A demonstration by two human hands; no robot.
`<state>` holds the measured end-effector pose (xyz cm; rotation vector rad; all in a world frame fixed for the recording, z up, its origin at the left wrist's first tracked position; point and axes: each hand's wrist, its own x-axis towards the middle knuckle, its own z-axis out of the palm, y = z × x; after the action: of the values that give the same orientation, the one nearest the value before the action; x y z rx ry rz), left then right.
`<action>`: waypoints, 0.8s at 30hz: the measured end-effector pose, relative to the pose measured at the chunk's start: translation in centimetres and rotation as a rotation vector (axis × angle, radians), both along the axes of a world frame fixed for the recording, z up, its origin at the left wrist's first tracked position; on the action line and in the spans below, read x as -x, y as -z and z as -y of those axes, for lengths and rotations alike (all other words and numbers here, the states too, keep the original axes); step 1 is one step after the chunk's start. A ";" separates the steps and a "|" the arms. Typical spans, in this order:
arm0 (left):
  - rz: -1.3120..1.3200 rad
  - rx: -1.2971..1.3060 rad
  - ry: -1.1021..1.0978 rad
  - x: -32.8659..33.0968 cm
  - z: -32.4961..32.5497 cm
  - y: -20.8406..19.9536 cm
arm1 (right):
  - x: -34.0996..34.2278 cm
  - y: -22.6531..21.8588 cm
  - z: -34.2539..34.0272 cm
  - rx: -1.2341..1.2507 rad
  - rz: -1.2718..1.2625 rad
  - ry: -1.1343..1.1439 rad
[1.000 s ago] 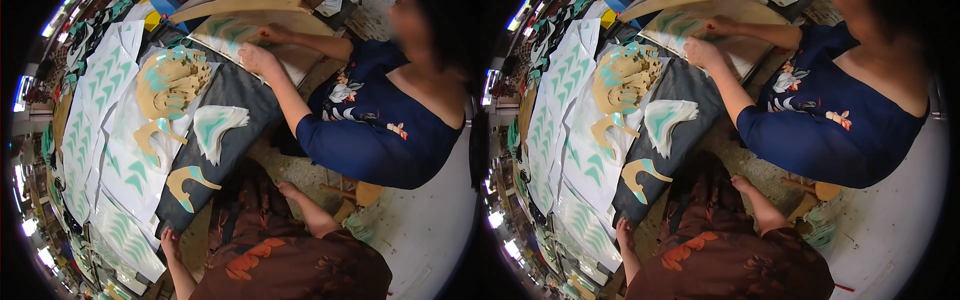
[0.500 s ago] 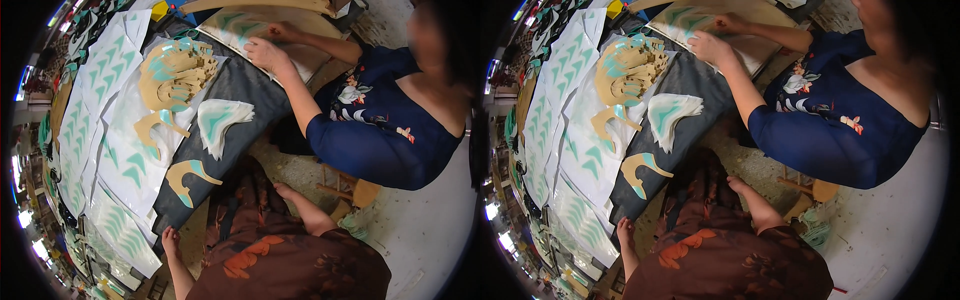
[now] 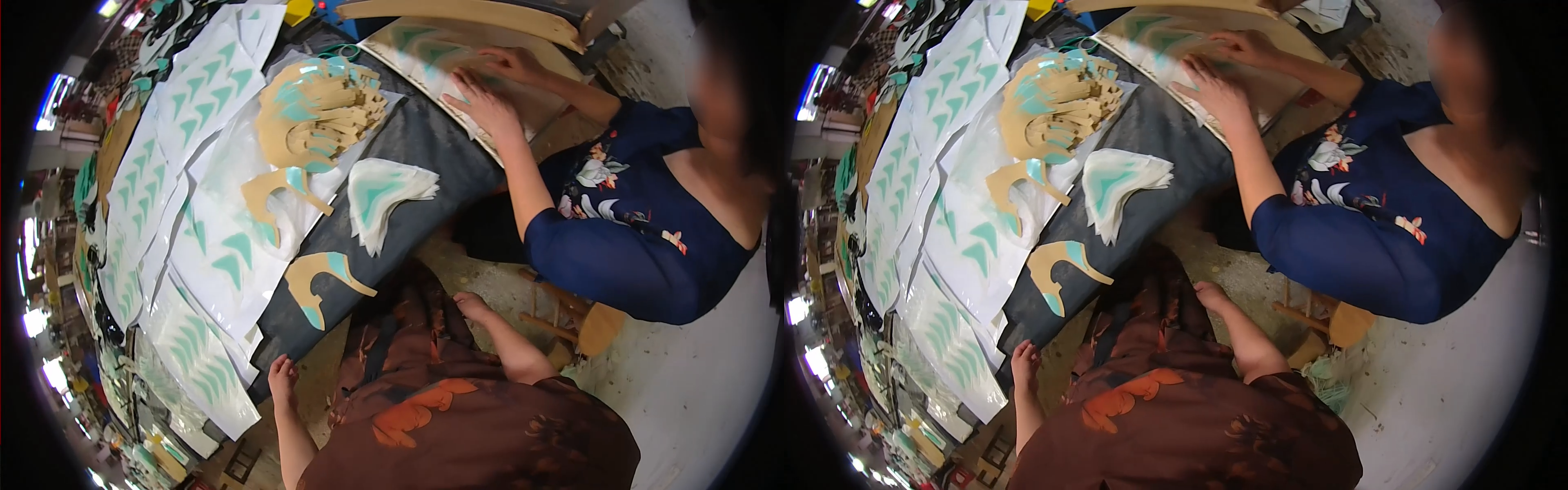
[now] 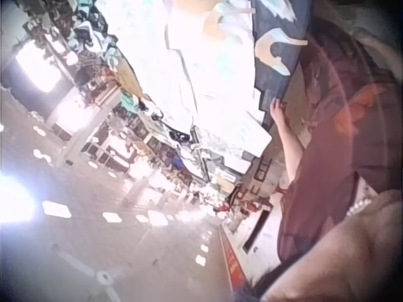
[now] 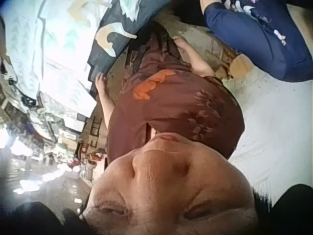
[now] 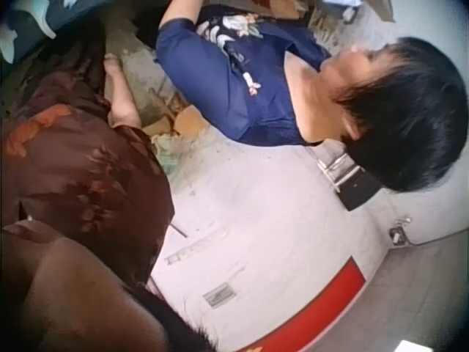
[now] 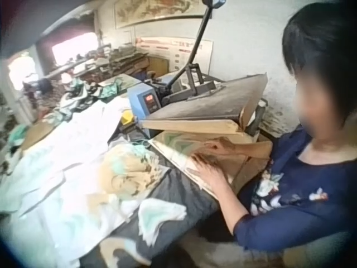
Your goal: Organizing and inspecting cut shoe components on a work surface in a factory.
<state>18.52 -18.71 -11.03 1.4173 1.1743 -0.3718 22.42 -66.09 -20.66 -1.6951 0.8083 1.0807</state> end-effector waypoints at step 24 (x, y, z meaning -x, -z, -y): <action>-0.015 0.024 0.001 0.5 1.1 0.9 | 1.4 5.3 1.2 -0.064 0.151 0.052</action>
<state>18.02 -19.80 -11.96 1.3968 1.1772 -0.3964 20.98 -67.33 -25.96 -1.6707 0.7104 0.9216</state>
